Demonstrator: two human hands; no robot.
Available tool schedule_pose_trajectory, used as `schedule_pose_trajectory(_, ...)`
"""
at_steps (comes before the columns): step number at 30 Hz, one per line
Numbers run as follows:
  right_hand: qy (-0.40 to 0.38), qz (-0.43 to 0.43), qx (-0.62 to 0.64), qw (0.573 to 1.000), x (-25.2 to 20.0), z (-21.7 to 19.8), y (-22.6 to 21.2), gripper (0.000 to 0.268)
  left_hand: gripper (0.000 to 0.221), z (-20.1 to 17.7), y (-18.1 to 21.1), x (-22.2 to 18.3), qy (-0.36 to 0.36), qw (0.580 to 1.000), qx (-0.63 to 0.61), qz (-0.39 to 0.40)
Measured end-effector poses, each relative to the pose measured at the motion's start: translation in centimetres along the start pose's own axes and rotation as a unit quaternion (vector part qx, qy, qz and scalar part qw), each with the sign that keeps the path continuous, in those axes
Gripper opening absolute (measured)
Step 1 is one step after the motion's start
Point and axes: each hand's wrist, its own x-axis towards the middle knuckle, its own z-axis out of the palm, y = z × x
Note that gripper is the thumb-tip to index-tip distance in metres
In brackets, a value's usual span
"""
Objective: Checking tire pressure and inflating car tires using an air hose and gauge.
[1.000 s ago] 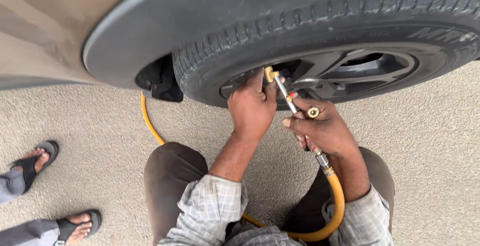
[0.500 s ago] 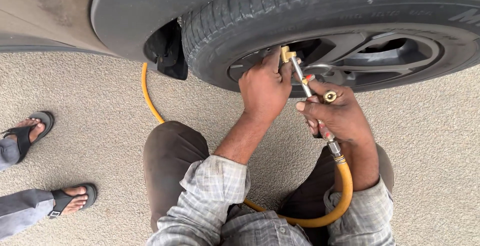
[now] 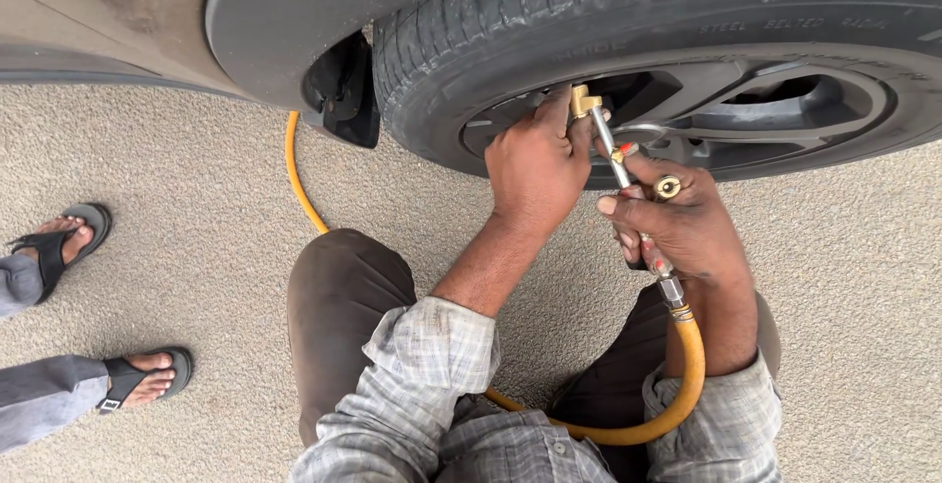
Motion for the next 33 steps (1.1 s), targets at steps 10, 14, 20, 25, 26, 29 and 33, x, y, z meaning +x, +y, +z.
schedule_pose_trajectory(10, 0.015, 0.015, -0.014, 1.000, -0.3, 0.4, -0.2, 0.025, 0.035, 0.2, -0.2, 0.0, 0.016, 1.000, -0.006, 0.006)
schedule_pose_trajectory(14, 0.014, 0.004, 0.000, 1.000, -1.0, 1.2, -0.1, 0.028, 0.036, -0.8, 0.4, -0.4, 0.081, 0.995, 0.015, 0.060)
schedule_pose_trajectory(20, -0.047, -0.022, -0.107, 0.993, -1.1, 0.4, 3.4, 0.032, 0.038, -3.5, -0.6, -1.8, 0.015, 0.996, 0.071, 0.051)
schedule_pose_trajectory(25, 0.114, 0.155, -0.171, 0.966, 1.3, 0.7, 6.5, 0.050, 0.035, -6.4, -4.6, -4.5, 0.109, 0.981, 0.100, 0.123)
schedule_pose_trajectory(26, 0.116, 0.152, -0.169, 0.967, 2.6, 0.2, 8.8, 0.050, 0.035, -6.8, -5.4, -4.9, 0.110, 0.981, 0.100, 0.126)
schedule_pose_trajectory(29, 0.052, 0.065, 0.081, 0.993, 5.0, 0.3, 11.1, 0.035, 0.034, -7.1, -7.9, -5.8, 0.122, 0.980, 0.140, 0.065)
schedule_pose_trajectory(33, 0.067, -0.036, 0.125, 0.989, 4.3, 4.2, 5.1, 0.027, 0.027, -5.0, -10.5, -6.8, 0.012, 0.975, 0.219, 0.028)
